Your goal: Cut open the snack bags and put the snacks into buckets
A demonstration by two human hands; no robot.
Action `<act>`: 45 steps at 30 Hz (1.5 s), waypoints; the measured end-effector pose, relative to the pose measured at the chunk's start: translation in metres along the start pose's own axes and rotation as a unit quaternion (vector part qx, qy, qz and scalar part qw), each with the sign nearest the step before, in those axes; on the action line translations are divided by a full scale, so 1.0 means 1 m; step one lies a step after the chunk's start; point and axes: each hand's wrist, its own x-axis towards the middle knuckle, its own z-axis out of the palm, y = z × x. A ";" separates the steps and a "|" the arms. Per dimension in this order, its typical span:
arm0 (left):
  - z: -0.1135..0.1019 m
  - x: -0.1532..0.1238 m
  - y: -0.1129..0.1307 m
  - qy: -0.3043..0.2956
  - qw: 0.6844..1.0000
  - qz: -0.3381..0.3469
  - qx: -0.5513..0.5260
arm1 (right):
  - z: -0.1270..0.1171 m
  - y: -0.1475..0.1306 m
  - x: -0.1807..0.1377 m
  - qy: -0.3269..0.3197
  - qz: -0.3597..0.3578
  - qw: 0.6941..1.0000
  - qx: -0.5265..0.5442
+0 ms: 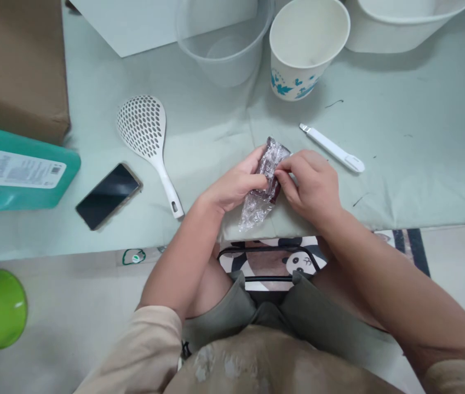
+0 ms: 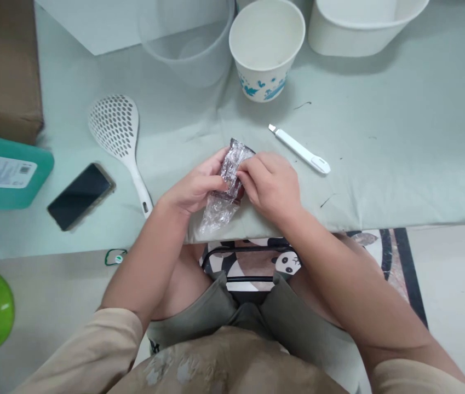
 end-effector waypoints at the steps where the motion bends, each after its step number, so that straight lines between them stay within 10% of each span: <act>1: 0.000 0.001 -0.001 0.000 1.000 -0.003 0.004 | 0.000 0.001 0.000 -0.009 0.008 1.000 0.002; 26: -0.004 0.008 0.000 0.030 0.997 0.042 -0.053 | -0.010 0.004 0.006 -0.012 0.037 0.992 0.124; 37: -0.003 0.011 -0.002 0.016 0.999 0.026 -0.036 | -0.001 0.004 0.003 -0.018 -0.014 0.995 -0.093; 45: -0.012 -0.004 0.015 -0.043 0.997 -0.065 0.025 | -0.017 0.014 0.009 0.064 0.092 0.989 0.099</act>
